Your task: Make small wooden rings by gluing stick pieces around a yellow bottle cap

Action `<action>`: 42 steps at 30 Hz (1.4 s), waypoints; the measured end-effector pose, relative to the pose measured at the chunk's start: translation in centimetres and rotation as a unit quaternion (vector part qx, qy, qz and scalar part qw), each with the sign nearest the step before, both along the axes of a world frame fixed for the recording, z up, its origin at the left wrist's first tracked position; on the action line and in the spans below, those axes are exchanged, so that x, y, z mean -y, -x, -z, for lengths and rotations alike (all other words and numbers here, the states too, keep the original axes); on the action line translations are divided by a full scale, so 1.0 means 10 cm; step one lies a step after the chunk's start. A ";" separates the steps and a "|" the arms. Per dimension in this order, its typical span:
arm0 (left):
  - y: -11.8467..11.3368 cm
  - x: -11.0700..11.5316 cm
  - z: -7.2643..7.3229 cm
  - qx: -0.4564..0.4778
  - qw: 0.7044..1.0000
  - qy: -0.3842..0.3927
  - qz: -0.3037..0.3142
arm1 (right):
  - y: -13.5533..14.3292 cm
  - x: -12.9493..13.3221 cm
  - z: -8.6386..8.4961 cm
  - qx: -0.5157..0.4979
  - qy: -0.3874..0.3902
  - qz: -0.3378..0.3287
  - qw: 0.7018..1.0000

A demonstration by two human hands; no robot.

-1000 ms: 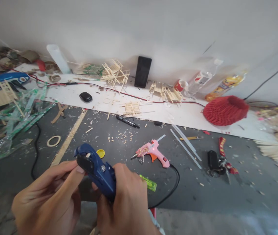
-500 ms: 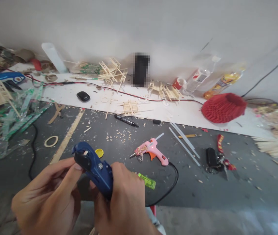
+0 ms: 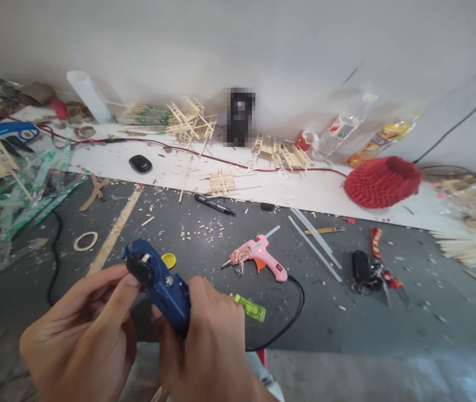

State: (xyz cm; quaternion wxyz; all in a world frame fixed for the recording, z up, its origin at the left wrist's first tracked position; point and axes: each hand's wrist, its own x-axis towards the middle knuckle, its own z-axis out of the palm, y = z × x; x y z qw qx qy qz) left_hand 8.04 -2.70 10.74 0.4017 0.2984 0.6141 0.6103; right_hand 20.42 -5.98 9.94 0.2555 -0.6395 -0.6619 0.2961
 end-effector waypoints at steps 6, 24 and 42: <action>0.15 -0.17 -0.05 -0.012 0.992 -0.036 0.122 | 0.01 -0.09 0.10 0.079 -0.039 0.033 0.996; -0.07 -0.69 -0.01 -0.092 0.988 -0.062 0.110 | -0.21 -0.60 -0.22 0.319 -0.066 0.006 0.946; -0.16 -0.99 0.33 0.037 0.995 0.002 0.095 | -0.26 -1.07 -0.12 0.430 -0.025 -0.068 0.900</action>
